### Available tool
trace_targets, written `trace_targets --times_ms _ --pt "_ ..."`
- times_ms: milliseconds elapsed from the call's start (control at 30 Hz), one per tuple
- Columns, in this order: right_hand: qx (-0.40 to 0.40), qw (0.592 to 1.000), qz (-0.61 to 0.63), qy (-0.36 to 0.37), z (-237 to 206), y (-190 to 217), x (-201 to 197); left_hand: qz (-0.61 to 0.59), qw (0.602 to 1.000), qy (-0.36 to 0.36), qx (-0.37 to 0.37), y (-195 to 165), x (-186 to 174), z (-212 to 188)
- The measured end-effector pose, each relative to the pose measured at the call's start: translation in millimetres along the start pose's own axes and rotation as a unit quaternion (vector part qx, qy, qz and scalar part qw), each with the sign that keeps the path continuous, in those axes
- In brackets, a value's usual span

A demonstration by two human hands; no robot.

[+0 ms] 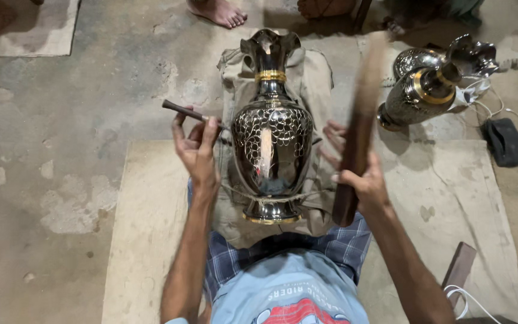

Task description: The person sits on the floor and uses a chisel and wooden mallet to engrave a floral pattern onto a silver vase. The person repeatedly strikes the chisel to create indentations on the vase surface.

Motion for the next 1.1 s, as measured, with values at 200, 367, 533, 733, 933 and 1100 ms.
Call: trace_targets --times_ms 200,367,533,733,933,1100 --pt "-0.161 0.986 -0.021 -0.031 -35 -8 5 0.143 0.959 0.243 0.04 -31 -10 -29" --pt "-0.035 0.999 -0.017 0.01 -42 -42 13 0.224 0.886 0.403 0.046 -32 25 -32" --pt "0.054 0.984 -0.137 -0.096 -47 -20 -10 0.319 0.806 0.482 0.126 -33 43 -24" --pt "-0.091 0.886 -0.445 -0.098 -55 21 -22 0.395 0.729 0.539 0.148 -29 61 -13" --pt "-0.165 0.817 -0.548 -0.06 -60 29 -21 0.407 0.69 0.578 0.154 -43 77 -16" --pt "-0.094 0.812 -0.574 -0.041 -67 27 -26 0.424 0.668 0.592 0.154 -56 81 -17"
Point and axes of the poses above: each hand's wrist, its own z-axis towards the middle knuckle, its own x-axis out of the palm, y = z × x, the point moved 2 cm from there along z, towards the middle knuckle
